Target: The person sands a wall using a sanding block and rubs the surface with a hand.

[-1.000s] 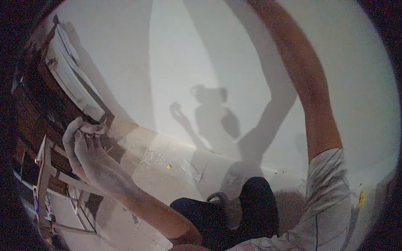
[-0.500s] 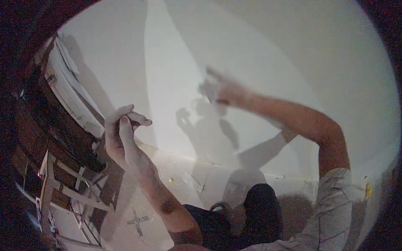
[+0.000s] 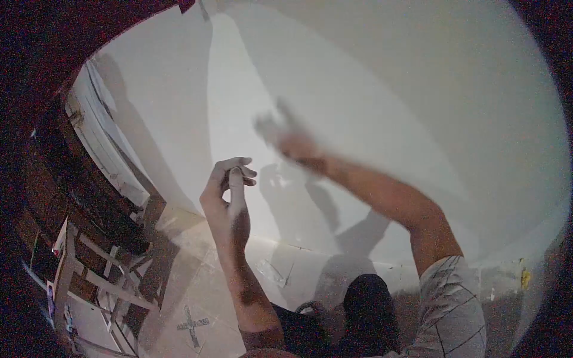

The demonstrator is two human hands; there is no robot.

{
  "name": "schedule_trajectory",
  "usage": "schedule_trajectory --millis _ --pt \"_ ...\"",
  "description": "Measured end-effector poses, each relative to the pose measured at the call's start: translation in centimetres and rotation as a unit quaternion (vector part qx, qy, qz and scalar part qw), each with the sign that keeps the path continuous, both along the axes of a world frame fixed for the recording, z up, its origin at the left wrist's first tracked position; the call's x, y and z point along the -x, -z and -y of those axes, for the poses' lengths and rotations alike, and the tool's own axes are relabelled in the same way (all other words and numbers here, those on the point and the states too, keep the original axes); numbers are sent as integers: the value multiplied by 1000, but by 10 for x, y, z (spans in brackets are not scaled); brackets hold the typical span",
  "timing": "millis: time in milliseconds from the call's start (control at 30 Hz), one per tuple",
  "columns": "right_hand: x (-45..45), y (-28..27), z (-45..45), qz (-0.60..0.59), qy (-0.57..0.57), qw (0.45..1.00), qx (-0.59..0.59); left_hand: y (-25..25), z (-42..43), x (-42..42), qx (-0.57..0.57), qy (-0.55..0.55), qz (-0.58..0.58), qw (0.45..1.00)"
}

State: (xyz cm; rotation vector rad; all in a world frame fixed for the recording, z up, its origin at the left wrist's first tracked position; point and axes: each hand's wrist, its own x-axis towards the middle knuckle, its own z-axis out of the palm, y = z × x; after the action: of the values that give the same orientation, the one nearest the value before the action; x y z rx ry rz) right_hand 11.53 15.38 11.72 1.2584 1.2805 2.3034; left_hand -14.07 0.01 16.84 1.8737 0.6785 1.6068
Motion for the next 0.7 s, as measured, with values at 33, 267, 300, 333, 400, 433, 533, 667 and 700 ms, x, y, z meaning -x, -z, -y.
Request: schedule_trajectory --millis 33,267,300,333,400,433,533,667,700 --pt "13 56 17 -241 -261 896 265 -1 3 -3 -7 8 0 1000" --pt "-35 102 91 -143 -151 862 462 -10 20 1 -22 73 -59 995" --pt "-45 62 94 -115 -182 866 451 -10 20 2 -22 77 -59 995" --pt "-57 15 88 -85 -214 869 437 -12 17 4 -12 56 -82 995" --pt "-77 -93 70 -299 -392 735 465 -15 7 9 -4 35 -100 994" --pt "-87 -157 64 -428 -476 570 515 -12 1 10 -15 13 -99 995" --pt "-38 -282 103 -621 -464 550 309 -13 1 15 -1 -18 -95 995" --pt "-21 -302 67 -81 -272 921 -267 -14 -1 22 -2 -25 -95 995" --pt "-15 -258 46 -113 -235 945 -197 -13 -1 22 -18 -21 -92 995"
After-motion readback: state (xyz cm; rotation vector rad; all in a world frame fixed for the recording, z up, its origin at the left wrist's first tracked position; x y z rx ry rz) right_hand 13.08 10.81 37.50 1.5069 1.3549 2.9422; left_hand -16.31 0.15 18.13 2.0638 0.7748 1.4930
